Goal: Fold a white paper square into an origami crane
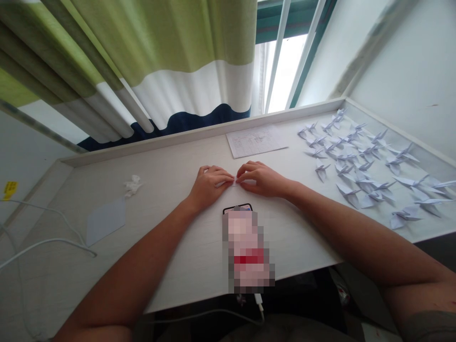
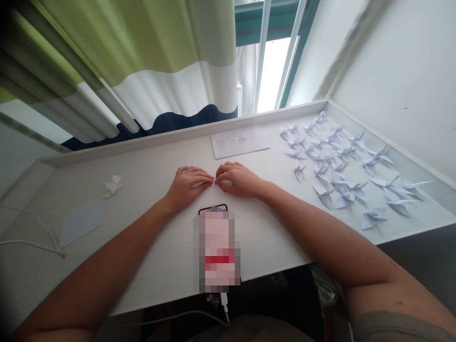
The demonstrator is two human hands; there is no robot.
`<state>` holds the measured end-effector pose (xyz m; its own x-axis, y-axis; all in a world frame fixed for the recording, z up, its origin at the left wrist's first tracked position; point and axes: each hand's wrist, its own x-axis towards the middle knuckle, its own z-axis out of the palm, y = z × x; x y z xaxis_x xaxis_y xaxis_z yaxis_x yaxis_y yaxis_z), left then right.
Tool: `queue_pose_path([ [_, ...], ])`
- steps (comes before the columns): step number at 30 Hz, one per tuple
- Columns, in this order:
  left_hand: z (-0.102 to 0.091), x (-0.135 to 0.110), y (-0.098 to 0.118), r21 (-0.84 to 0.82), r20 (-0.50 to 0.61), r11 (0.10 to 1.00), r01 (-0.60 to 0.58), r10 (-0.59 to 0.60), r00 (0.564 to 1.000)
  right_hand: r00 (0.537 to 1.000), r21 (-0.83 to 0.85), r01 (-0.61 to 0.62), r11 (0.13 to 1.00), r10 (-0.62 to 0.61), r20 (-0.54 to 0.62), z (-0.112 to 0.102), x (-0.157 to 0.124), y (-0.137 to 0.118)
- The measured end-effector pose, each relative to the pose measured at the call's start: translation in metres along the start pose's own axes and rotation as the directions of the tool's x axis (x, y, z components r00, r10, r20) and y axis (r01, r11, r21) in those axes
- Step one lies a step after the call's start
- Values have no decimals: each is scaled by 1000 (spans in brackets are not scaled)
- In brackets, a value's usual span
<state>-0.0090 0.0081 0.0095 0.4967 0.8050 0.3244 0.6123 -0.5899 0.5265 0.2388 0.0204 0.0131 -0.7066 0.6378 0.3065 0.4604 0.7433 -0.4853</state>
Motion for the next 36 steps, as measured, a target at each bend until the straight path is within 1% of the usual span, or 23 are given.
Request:
queue_pose_path([
  [2,-1,0,0,18,-14,1000,6,-6,1000,1000,-41,-13,999,14,13,-1,0,2],
  [4,-2,0,1,20,-3,1000,-11,11,1000,999,-59,-38,998,38,4,0,0,4],
  [7,-4,0,2,6,31,999,-31,31,999,998,-60,-61,996,60,-17,3,2,6],
  [12,-4,1,2,-11,53,1000,-7,8,999,997,-42,-70,997,68,-43,9,4,7],
  [17,-2,1,0,-15,38,1000,3,-2,999,997,-9,-71,997,71,-42,10,6,6],
  [27,-1,4,3,-16,38,999,47,-46,998,992,-10,-112,994,111,-59,13,7,2],
  [33,4,5,4,-38,5,995,93,-93,996,991,17,-97,995,99,-85,14,7,1],
  [36,6,5,5,-44,-25,993,112,-113,993,986,45,-118,992,122,-112,16,9,4],
])
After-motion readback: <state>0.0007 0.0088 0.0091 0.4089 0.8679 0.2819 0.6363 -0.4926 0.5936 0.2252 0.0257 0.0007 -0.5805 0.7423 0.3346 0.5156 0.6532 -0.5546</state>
